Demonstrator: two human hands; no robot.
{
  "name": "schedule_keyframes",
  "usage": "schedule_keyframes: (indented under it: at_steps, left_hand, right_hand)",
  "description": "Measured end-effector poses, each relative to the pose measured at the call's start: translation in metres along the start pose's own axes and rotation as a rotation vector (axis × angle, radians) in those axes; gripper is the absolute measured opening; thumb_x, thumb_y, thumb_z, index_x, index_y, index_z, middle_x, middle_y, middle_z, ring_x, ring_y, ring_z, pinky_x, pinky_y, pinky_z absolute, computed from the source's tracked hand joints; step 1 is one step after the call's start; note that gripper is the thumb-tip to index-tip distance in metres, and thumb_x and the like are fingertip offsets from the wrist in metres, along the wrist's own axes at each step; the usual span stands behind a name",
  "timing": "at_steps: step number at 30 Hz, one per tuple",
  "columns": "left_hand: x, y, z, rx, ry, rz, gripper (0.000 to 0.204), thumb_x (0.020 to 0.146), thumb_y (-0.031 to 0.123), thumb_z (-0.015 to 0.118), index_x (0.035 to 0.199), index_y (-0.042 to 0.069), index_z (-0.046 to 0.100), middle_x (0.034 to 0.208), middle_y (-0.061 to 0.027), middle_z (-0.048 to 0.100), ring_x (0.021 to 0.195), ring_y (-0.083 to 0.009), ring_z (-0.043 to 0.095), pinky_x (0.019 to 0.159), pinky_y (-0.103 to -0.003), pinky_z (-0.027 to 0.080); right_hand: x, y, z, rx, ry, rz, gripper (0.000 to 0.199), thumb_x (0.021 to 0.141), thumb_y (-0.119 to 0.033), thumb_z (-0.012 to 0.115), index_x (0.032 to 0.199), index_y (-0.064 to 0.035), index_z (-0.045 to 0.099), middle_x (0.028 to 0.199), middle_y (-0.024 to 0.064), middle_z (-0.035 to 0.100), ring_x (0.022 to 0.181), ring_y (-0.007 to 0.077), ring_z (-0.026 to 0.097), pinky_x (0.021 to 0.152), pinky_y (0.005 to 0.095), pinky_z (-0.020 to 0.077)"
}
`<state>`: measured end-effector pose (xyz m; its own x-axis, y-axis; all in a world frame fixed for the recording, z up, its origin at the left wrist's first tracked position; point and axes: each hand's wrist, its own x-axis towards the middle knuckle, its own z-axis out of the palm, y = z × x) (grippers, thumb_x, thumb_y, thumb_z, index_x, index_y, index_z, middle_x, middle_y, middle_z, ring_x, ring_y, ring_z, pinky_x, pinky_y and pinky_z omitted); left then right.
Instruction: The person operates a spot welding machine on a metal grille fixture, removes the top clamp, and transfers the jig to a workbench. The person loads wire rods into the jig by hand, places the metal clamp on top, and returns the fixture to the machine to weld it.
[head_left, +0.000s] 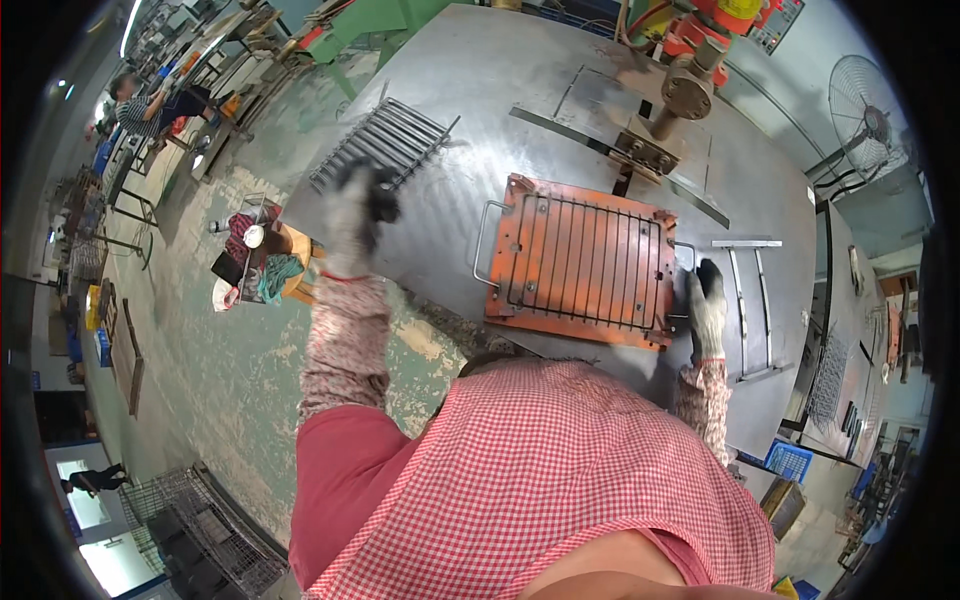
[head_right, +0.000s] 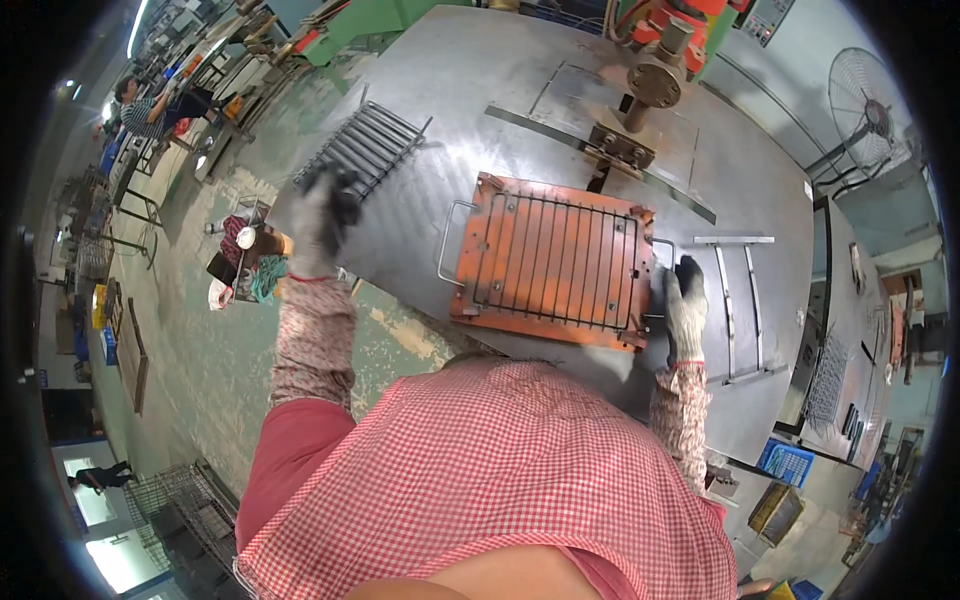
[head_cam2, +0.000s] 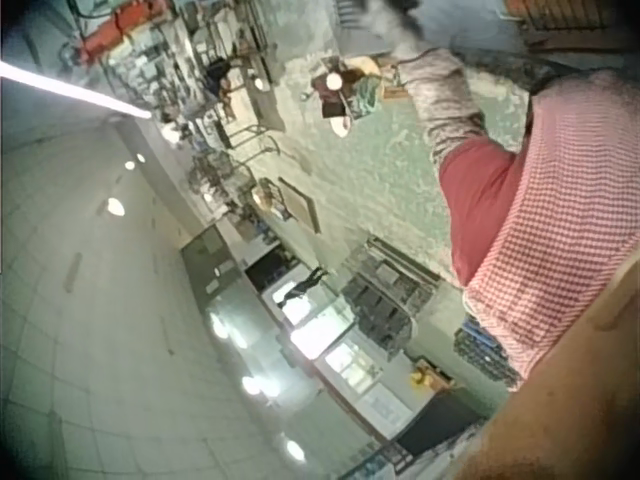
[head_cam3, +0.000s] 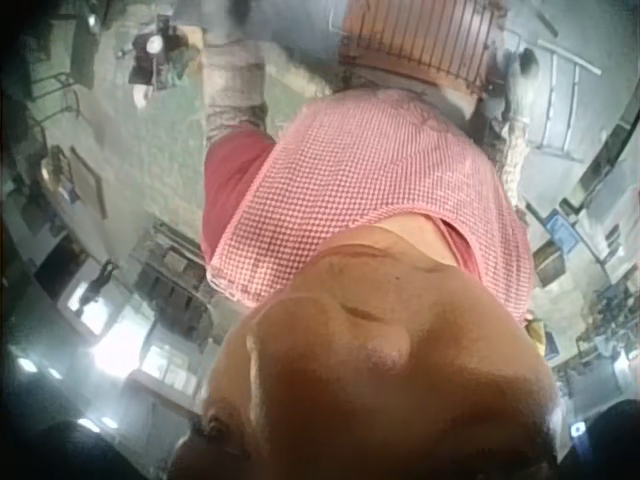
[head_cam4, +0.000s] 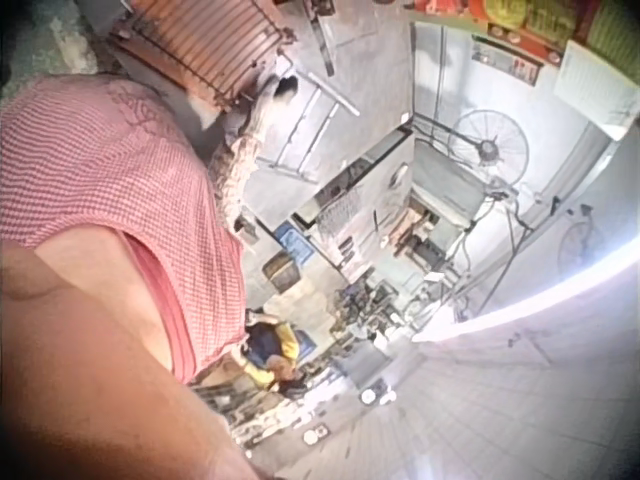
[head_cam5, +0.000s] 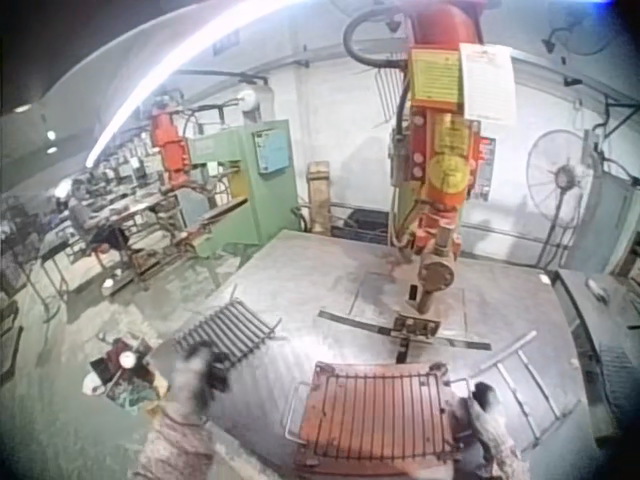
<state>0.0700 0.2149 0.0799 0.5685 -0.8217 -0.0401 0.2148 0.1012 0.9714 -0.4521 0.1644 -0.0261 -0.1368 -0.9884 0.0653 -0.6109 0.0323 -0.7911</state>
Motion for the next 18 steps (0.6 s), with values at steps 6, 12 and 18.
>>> schedule_keyframes:
  at_steps: [6,12,18]
  left_hand:
    - [0.113,-0.036,-0.144,-0.434,0.36,-0.062,0.013,0.095,0.013,0.051,0.102,0.002,0.053,0.085,-0.0146,0.063,0.059,-0.0287,0.061,0.054,-0.041,0.053]
    - [0.146,-0.071,-0.163,-0.249,0.314,-0.162,0.021,0.096,0.018,0.052,0.107,0.001,0.055,0.085,-0.0149,0.067,0.065,-0.0272,0.065,0.058,-0.039,0.056]
    - [0.133,-0.061,-0.155,1.15,0.409,-0.097,0.044,0.087,0.033,0.052,0.106,-0.005,0.064,0.101,-0.0251,0.067,0.096,-0.0364,0.065,0.088,-0.044,0.049]
  right_hand:
    - [-0.001,0.002,0.008,-0.048,0.053,-0.046,0.043,0.092,-0.018,0.059,0.13,0.0011,0.052,0.129,0.0185,0.057,0.121,0.0294,0.054,0.102,0.0369,0.0405]
    - [-0.001,0.005,0.012,-0.159,0.064,-0.052,0.044,0.093,-0.02,0.059,0.13,0.0013,0.052,0.129,0.0183,0.057,0.121,0.0295,0.054,0.103,0.0369,0.0401]
    - [-0.005,0.007,0.014,-0.056,0.097,0.024,0.043,0.094,-0.021,0.059,0.13,0.0011,0.052,0.128,0.0184,0.058,0.119,0.0284,0.056,0.101,0.0366,0.0419]
